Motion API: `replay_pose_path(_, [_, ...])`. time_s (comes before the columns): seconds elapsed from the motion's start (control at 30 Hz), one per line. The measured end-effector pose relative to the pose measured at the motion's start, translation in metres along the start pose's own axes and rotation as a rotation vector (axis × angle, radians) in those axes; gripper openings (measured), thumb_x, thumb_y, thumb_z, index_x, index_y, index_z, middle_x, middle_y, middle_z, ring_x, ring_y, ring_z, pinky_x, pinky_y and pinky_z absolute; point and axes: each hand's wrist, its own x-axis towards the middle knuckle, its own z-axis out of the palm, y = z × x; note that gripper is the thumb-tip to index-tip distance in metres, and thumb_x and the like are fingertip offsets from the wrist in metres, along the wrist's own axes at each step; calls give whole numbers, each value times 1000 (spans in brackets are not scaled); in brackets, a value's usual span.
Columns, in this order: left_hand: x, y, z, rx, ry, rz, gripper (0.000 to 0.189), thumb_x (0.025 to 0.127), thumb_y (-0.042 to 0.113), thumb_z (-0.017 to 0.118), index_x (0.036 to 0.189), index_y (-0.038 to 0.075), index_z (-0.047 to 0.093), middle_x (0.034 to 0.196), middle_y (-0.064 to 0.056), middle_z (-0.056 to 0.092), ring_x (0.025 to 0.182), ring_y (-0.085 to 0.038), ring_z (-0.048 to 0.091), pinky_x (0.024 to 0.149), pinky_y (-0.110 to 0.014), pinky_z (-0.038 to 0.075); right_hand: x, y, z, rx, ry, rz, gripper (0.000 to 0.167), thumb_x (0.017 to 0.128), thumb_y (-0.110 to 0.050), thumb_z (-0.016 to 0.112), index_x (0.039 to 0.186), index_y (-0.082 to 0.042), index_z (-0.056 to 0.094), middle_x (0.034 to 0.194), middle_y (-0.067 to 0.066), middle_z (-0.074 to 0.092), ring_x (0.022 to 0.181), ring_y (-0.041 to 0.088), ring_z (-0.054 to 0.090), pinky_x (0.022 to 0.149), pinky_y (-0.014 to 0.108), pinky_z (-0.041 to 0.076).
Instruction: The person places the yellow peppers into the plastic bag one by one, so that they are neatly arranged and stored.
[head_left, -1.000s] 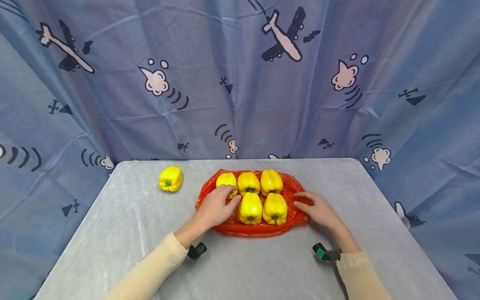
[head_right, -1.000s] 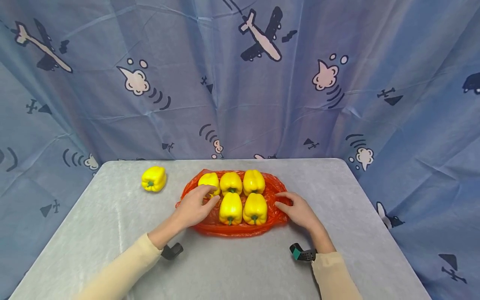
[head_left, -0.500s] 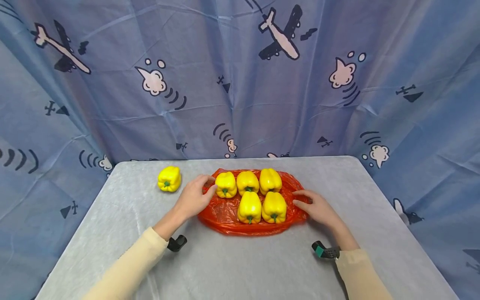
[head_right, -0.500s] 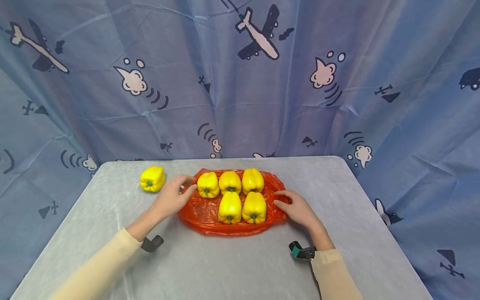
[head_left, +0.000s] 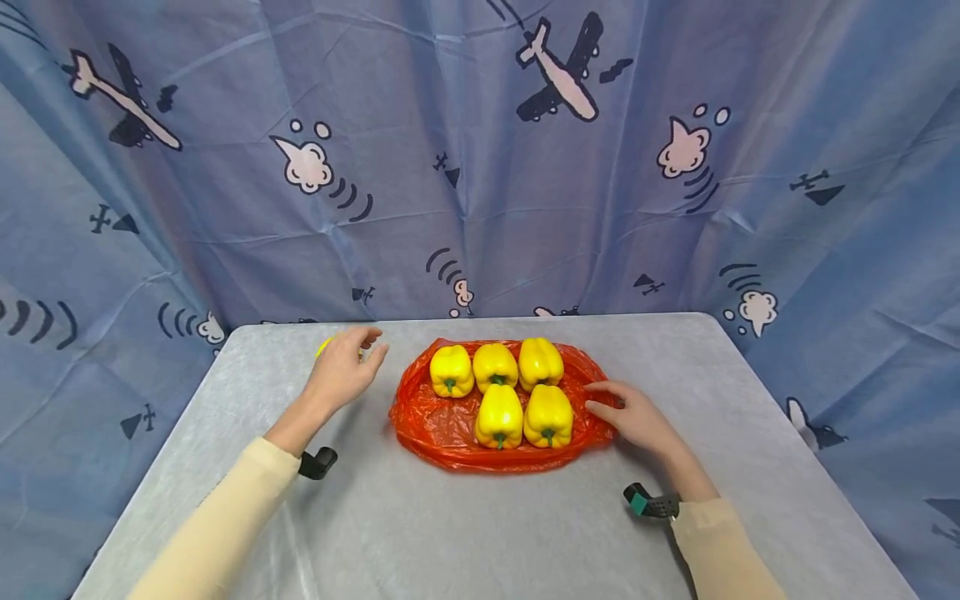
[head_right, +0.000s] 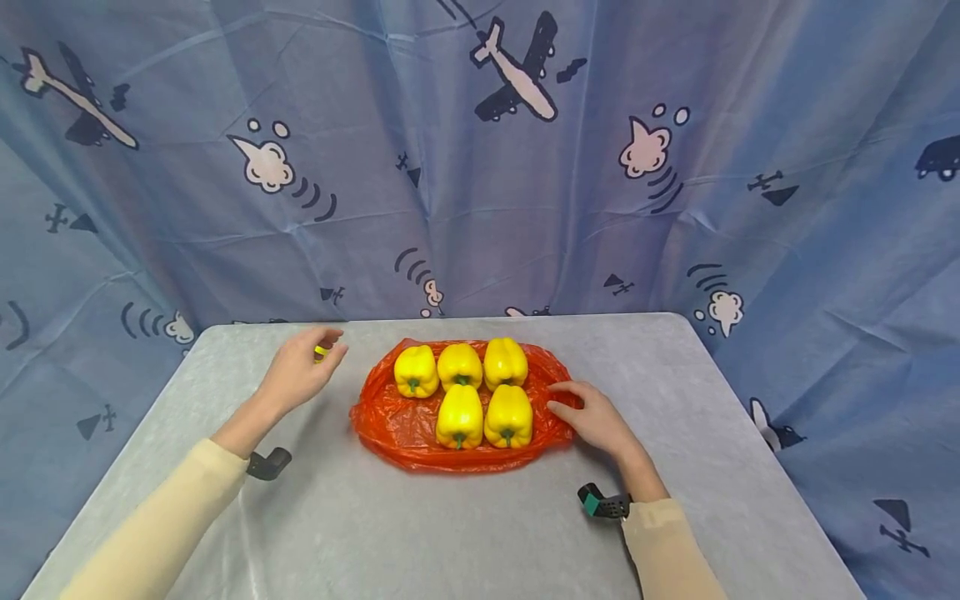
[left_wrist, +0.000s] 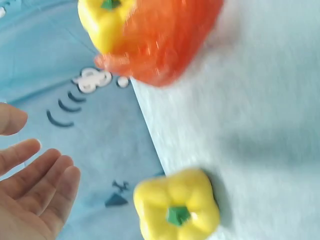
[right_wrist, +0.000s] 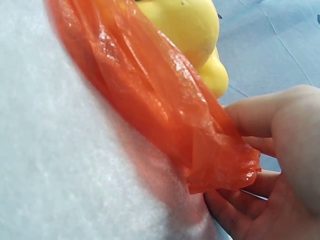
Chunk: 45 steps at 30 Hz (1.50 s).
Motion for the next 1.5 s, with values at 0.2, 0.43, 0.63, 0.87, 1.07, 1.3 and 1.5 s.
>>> replay_pose_path(0.2, [6, -14, -9, 50, -66, -50, 39, 103, 28, 58, 131, 1, 62, 127, -20, 62, 116, -36, 59, 96, -55, 48, -1, 2, -3, -9, 11, 10, 43, 101, -31, 64, 134, -5, 63, 142, 25, 54, 134, 47, 44, 111, 66, 30])
replay_pose_path(0.43, [10, -36, -11, 85, -64, -96, 41, 102, 27, 58, 131, -2, 61, 130, -22, 61, 119, -40, 57, 99, -58, 45, -2, 1, -5, -11, 9, 11, 42, 101, -30, 64, 134, -4, 63, 141, 25, 54, 134, 47, 43, 111, 67, 30])
replay_pose_path(0.63, [9, -58, -13, 105, -30, -144, 42, 101, 26, 59, 131, -3, 60, 128, -24, 59, 119, -42, 55, 100, -59, 44, 0, -1, -5, -3, 2, 17, 43, 101, -31, 64, 134, -5, 63, 142, 25, 54, 134, 47, 43, 110, 67, 30])
replay_pose_path(0.87, [8, -73, -12, 101, -7, -198, 48, 102, 31, 59, 135, -4, 57, 130, -26, 56, 118, -43, 52, 99, -60, 43, 1, 0, -4, -4, -14, 31, 43, 101, -32, 63, 135, -5, 63, 143, 25, 53, 133, 47, 43, 110, 68, 31])
replay_pose_path(1.07, [8, -87, -7, 93, -42, -239, 56, 101, 36, 60, 140, -4, 53, 136, -29, 51, 123, -46, 49, 103, -62, 40, 0, -1, -1, 10, -17, 40, 43, 101, -32, 63, 135, -6, 63, 143, 25, 53, 133, 46, 44, 110, 67, 31])
replay_pose_path(1.3, [3, -96, -3, 38, -104, -266, 64, 101, 39, 58, 150, -1, 43, 136, -32, 44, 119, -47, 49, 102, -61, 39, 0, 0, 0, 21, -2, 26, 42, 100, -31, 64, 134, -5, 64, 142, 25, 54, 133, 47, 44, 111, 67, 31])
replay_pose_path(1.5, [-3, -98, -2, -23, -164, -285, 71, 101, 39, 56, 158, 5, 32, 141, -32, 39, 124, -46, 46, 103, -61, 39, 1, 2, 1, 18, 4, 19, 42, 100, -30, 65, 134, -6, 64, 142, 25, 54, 134, 47, 43, 111, 67, 30])
